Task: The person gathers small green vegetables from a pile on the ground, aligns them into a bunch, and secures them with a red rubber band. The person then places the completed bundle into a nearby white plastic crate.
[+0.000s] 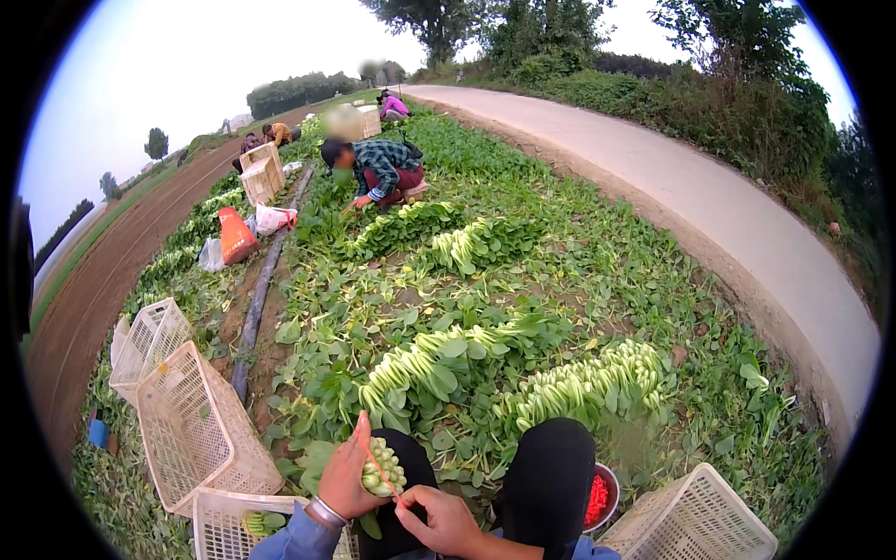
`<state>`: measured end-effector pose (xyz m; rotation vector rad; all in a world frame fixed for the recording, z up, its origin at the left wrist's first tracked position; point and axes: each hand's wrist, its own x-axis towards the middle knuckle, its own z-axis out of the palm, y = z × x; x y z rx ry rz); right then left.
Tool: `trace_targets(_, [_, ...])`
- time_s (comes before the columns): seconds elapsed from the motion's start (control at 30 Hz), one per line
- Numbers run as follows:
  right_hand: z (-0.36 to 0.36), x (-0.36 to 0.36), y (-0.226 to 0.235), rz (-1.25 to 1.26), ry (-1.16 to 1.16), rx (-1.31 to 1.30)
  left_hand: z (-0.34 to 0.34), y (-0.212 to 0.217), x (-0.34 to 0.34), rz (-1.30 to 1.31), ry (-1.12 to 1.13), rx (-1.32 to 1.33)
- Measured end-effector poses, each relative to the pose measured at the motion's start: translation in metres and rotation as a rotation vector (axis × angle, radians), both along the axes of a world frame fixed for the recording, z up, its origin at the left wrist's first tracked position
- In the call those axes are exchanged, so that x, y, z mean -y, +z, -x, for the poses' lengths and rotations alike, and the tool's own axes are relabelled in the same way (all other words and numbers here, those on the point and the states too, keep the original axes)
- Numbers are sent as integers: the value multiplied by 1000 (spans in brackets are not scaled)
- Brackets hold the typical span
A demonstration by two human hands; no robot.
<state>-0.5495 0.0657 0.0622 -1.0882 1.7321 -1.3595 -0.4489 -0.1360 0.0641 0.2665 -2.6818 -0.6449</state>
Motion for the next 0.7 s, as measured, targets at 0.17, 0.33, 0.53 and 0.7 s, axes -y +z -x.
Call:
trace_targets(0.17, [4, 24, 1, 382, -161, -757, 25, 10, -6, -22, 115, 25])
trace_targets(0.33, [20, 60, -24, 512, -262, -944, 22, -5, -8, 29, 163, -61])
trace_targets(0.53, [45, 61, -58, 674, -199, -232, 12, 2, -7, -79, 67, -122])
trace_targets(0.7, [127, 129, -63, 265, 269, 254, 15, -1, 12, -448, -99, -97])
